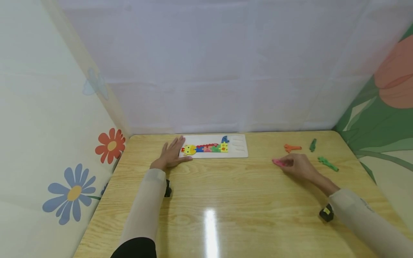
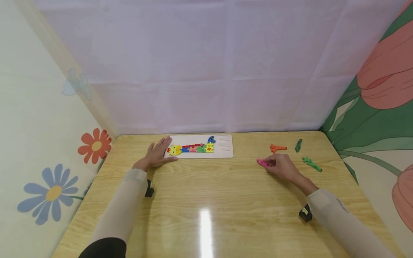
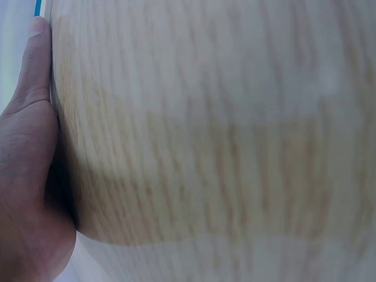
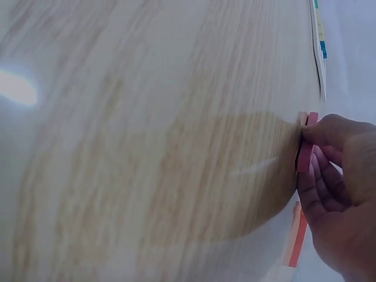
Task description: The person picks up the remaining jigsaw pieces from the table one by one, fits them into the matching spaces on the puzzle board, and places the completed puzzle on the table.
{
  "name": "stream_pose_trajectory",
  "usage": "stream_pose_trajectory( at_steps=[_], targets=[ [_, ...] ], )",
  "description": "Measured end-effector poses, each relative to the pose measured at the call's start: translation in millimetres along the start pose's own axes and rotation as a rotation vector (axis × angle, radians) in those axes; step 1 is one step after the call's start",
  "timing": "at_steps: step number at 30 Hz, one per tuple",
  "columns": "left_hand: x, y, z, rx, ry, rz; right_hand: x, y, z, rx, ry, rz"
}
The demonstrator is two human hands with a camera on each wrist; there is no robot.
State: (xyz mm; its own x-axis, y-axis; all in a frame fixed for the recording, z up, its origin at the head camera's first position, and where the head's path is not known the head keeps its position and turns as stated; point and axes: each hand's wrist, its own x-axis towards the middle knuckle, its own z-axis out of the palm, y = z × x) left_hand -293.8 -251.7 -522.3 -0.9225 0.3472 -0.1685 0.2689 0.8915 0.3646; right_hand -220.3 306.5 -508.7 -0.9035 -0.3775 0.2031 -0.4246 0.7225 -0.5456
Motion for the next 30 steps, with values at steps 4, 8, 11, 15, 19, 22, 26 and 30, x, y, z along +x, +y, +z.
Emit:
stream_pose_trajectory(
  at_steps=[4,8,11,15,19,22,26,30],
  targets=[
    [-0.4,-0.6,0.0,-0.004,0.007,0.0,-0.7,1.0,1.5,0.004,0.009,-0.02],
    [-1.0,-1.0,-0.5,-0.012,0.012,-0.001,-1.5,0.6,1.7,0.004,0.003,-0.014],
    [-0.6,-1.3,-0.4,-0.016,0.015,0.0,-1.6,0.0,1.3,0.012,-0.002,-0.003],
    [0.5,-1.7,-0.1,-0.007,0.012,-0.001,-0.4,-0.8,0.7,0.019,-0.014,0.005],
    [1.1,-1.5,-0.3,-0.006,0.003,-0.005,2.2,-2.3,-1.5,0.024,-0.036,0.018],
    [1.8,-1.3,-0.2,-0.008,-0.001,-0.005,5.1,-4.2,-3.6,0.025,-0.047,0.03],
    [2.4,-2.1,0.6,-0.003,0.0,-0.003,9.3,-6.5,-5.8,0.041,-0.051,0.03],
    [2.0,-3.0,1.3,-0.014,0.008,0.002,13.3,-7.3,-7.2,0.041,-0.037,0.003]
  ],
)
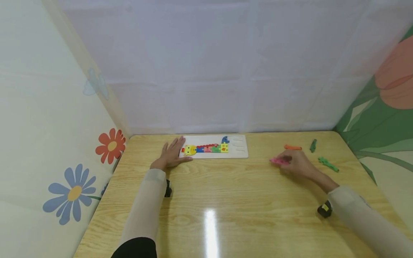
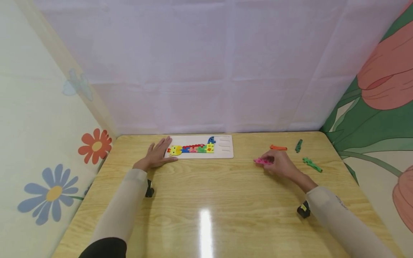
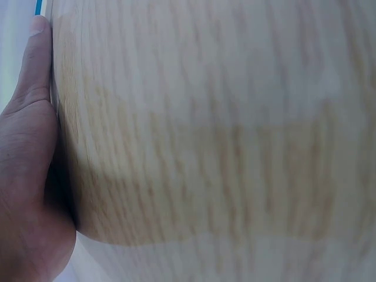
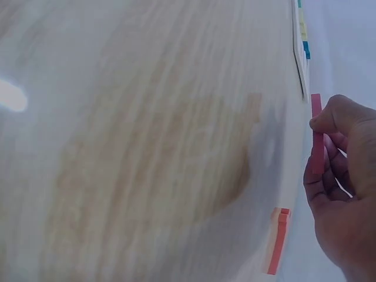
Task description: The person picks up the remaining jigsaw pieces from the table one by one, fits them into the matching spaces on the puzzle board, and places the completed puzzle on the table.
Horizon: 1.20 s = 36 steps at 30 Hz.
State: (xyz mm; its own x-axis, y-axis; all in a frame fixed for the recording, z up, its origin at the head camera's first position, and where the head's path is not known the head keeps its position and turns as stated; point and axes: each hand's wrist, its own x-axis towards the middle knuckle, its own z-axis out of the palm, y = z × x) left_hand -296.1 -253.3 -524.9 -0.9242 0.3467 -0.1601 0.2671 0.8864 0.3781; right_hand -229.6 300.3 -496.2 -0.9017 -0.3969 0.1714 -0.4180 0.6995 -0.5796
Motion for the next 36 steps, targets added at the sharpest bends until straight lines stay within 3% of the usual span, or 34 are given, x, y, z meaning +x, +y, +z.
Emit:
stream_pose_trajectory(
  at_steps=[9,21,28,36],
  targets=[
    [-0.8,1.4,-0.7,-0.008,-0.002,0.001,7.5,-5.9,-4.5,0.002,0.048,-0.095],
    [1.8,-1.9,2.2,-0.007,-0.006,-0.005,22.2,-14.3,-6.4,-0.027,0.043,-0.093],
    [0.0,-1.2,1.7,-0.008,-0.004,0.015,32.7,-21.6,-7.2,-0.022,0.027,-0.016],
    [-1.8,0.0,0.4,0.011,-0.018,0.019,45.0,-31.7,-4.4,-0.03,0.01,-0.006]
  ],
)
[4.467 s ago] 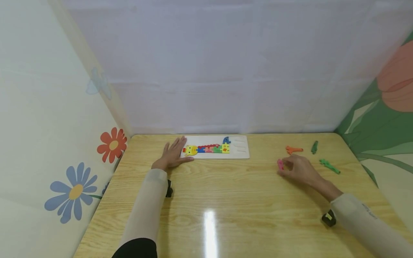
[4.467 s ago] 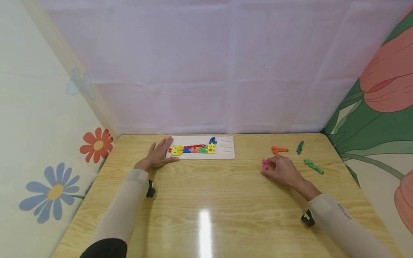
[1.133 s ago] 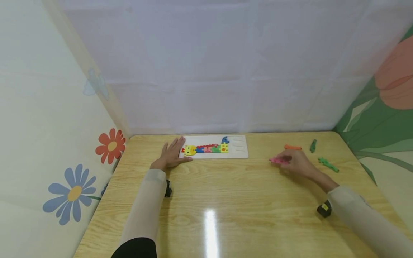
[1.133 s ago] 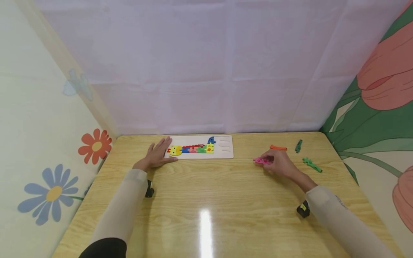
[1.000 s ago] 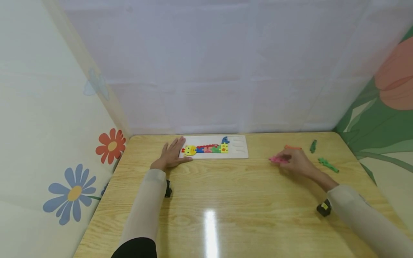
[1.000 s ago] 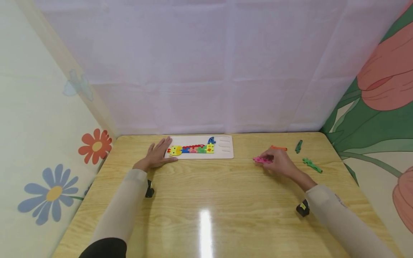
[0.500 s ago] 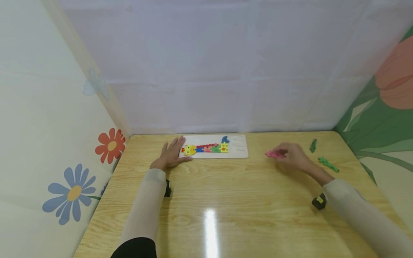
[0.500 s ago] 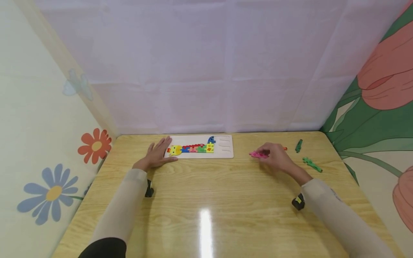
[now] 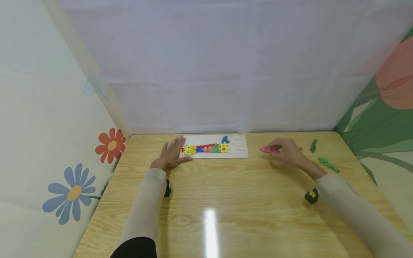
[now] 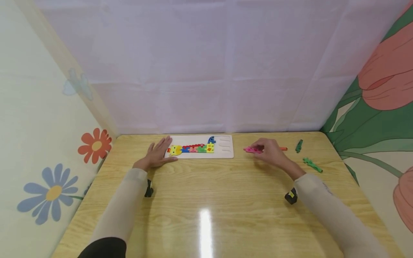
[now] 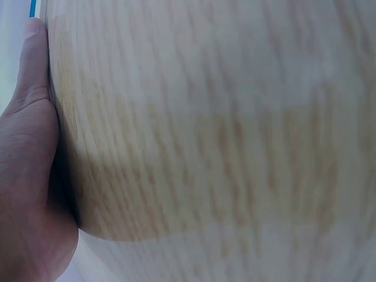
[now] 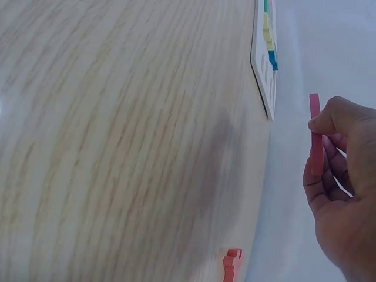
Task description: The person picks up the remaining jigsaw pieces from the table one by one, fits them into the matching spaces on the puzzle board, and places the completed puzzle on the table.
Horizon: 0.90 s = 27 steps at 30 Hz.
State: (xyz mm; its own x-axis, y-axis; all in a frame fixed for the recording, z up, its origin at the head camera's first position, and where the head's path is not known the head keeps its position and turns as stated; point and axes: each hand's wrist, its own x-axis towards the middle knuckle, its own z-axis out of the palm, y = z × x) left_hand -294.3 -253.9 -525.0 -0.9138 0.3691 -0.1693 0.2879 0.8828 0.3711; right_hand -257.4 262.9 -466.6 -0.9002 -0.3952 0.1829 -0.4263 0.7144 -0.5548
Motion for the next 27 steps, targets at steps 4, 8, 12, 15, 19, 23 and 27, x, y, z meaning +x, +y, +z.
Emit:
stream_pose_trajectory(
  at_steps=[4,8,12,15,19,23,27],
  targets=[
    [-0.1,0.0,0.3,0.006,-0.002,0.005,6.9,-2.7,2.6,0.011,0.012,-0.023],
    [0.2,0.0,0.0,0.006,-0.003,0.007,13.7,-4.8,4.8,0.027,0.028,-0.056],
    [-0.8,0.0,-1.2,0.008,-0.007,0.008,19.6,-5.4,8.1,0.021,0.028,-0.069],
    [-1.1,0.3,-1.7,-0.004,-0.007,0.009,24.0,-6.3,11.4,0.023,0.027,-0.079],
    [-0.6,-0.1,-1.5,-0.008,-0.009,0.005,31.2,-9.1,15.2,0.036,0.037,-0.099],
    [0.0,-0.4,-1.3,0.001,-0.01,0.001,38.5,-11.9,17.6,0.064,0.048,-0.13],
    [-0.7,0.8,-1.2,0.003,-0.007,0.004,44.0,-14.3,21.2,0.083,0.039,-0.145]
  ],
)
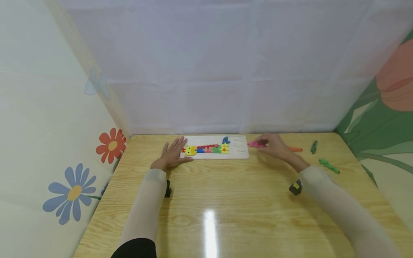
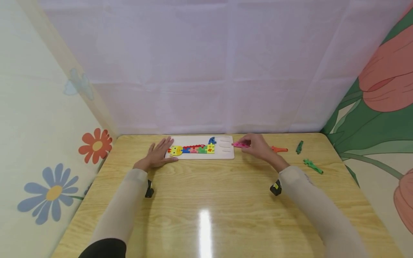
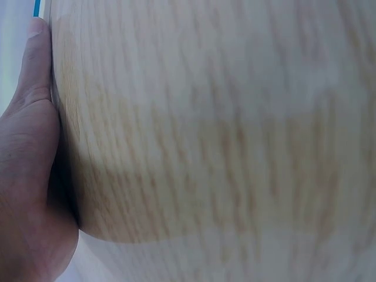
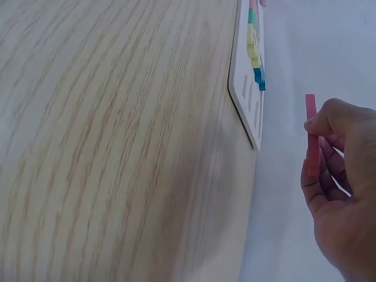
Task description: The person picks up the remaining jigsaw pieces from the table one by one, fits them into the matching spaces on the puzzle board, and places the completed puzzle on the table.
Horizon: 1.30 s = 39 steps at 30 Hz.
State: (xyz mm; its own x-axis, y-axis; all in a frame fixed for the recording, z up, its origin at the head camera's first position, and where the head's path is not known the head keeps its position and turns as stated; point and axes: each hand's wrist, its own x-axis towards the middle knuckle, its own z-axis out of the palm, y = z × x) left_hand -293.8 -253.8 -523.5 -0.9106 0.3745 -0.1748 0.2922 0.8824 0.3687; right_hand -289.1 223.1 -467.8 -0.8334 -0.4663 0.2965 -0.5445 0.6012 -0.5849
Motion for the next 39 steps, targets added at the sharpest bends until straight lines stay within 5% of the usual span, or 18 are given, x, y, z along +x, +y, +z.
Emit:
stream_pose_trajectory(
  at_steps=[39],
  targets=[
    [0.1,-0.8,1.3,-0.006,0.02,0.004,28.2,-14.0,39.7,0.063,-0.065,-0.024]
  ],
)
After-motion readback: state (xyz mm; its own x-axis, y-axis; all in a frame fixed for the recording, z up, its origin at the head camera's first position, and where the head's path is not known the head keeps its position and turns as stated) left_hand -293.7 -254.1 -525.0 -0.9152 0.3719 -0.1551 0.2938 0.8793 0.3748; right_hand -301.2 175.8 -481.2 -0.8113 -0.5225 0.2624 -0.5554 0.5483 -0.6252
